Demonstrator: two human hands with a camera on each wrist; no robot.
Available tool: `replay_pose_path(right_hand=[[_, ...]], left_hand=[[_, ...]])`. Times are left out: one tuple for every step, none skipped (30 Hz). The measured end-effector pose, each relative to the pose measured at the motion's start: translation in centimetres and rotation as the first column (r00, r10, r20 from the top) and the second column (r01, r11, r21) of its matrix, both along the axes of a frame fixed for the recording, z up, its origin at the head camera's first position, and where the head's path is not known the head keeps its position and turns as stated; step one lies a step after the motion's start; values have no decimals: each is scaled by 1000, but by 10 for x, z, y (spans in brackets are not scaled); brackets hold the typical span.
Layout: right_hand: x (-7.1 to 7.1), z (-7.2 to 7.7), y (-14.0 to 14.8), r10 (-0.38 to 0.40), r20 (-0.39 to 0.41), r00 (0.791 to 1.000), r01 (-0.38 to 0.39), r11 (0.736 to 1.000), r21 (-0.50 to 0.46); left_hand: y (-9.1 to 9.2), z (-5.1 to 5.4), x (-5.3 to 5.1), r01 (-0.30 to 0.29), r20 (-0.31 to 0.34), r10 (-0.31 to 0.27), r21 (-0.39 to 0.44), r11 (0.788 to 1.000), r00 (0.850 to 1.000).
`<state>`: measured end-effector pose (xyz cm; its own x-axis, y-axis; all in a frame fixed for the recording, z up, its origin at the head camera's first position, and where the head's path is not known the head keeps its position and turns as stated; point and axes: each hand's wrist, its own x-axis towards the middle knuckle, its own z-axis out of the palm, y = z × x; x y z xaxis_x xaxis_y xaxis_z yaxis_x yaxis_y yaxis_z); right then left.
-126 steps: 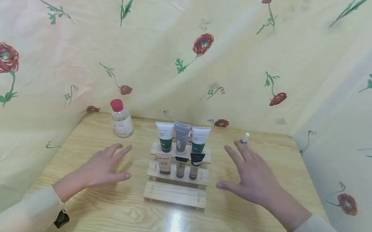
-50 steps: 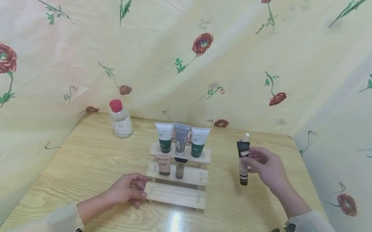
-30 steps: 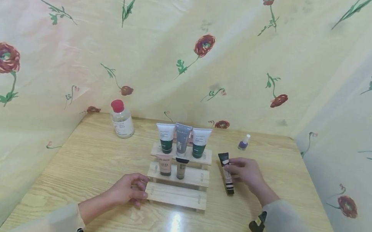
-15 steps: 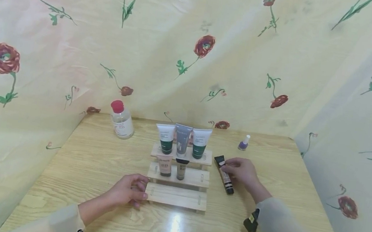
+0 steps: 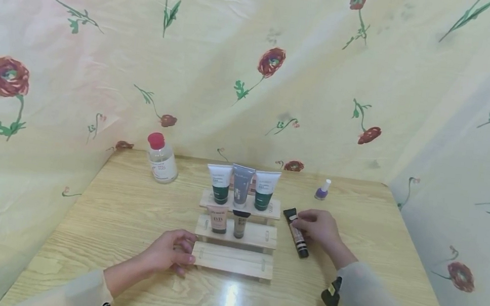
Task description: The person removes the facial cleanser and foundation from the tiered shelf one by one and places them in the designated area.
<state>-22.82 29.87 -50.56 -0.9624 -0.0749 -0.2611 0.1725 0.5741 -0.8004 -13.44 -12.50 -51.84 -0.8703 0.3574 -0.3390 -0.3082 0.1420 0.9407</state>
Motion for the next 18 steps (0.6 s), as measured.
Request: replay_pose_path(right_hand=[[2, 2, 1, 5, -9, 1000, -5, 1000, -7], [4, 5, 2, 13, -22, 1000, -13, 1000, -13], [6, 8, 3, 26, -36, 999, -26, 999, -20], [9, 12, 4, 40, -56, 998, -41, 999, -21], [11, 17, 5, 52, -76, 996, -54, 998, -23], [14, 22, 6, 62, -98, 993, -65, 998, -24], [17, 28, 6, 73, -119, 990, -76, 997, -22], [20, 34, 7, 85, -141, 986, -90, 996, -24], [23, 41, 7, 94, -159, 983, -100, 995, -29], [26, 47, 7, 107, -174, 979, -114, 993, -31], [29, 53, 7, 116, -185, 976, -125, 991, -37], [32, 58, 6, 129, -194, 972, -139, 989, -41], [35, 63, 5, 139, -203, 969, -152, 987, -46], [38, 68, 2, 154, -212, 965, -168, 984, -51], [41, 72, -1, 165, -220, 961, -181, 982, -52], [44, 77, -4, 181, -228, 957, -198, 979, -53], [47, 81, -9, 192, -239, 952, -211, 976, -55], [49, 85, -14, 208, -253, 945, -229, 972, -54]], left_hand=[[0, 0, 0, 2, 1, -2, 0, 1000, 1000], [0, 0, 0, 4, 2, -4, 0, 1000, 1000], [1, 0, 0, 5, 3, -5, -1, 1000, 1000], [1, 0, 1, 5, 4, -5, -2, 1000, 1000], [1, 0, 1, 5, 6, -5, -3, 1000, 1000], [1, 1, 1, 4, 6, -4, -5, 1000, 1000], [1, 1, 1, 4, 5, -4, -5, 1000, 1000], [1, 1, 0, 4, 6, -4, -6, 1000, 1000], [1, 1, 0, 5, 5, -5, -7, 1000, 1000], [1, 1, 0, 7, 4, -7, -6, 1000, 1000], [1, 1, 0, 9, 4, -9, -5, 1000, 1000], [1, 2, -1, 11, 6, -11, -4, 1000, 1000], [1, 1, -1, 14, 7, -14, -3, 1000, 1000], [1, 1, -1, 17, 7, -17, -3, 1000, 1000], [0, 1, -2, 20, 5, -20, -3, 1000, 1000], [0, 1, -2, 23, 4, -23, -3, 1000, 1000], [0, 1, -3, 25, 3, -25, -5, 1000, 1000], [-1, 0, -3, 26, 2, -26, -7, 1000, 1000]])
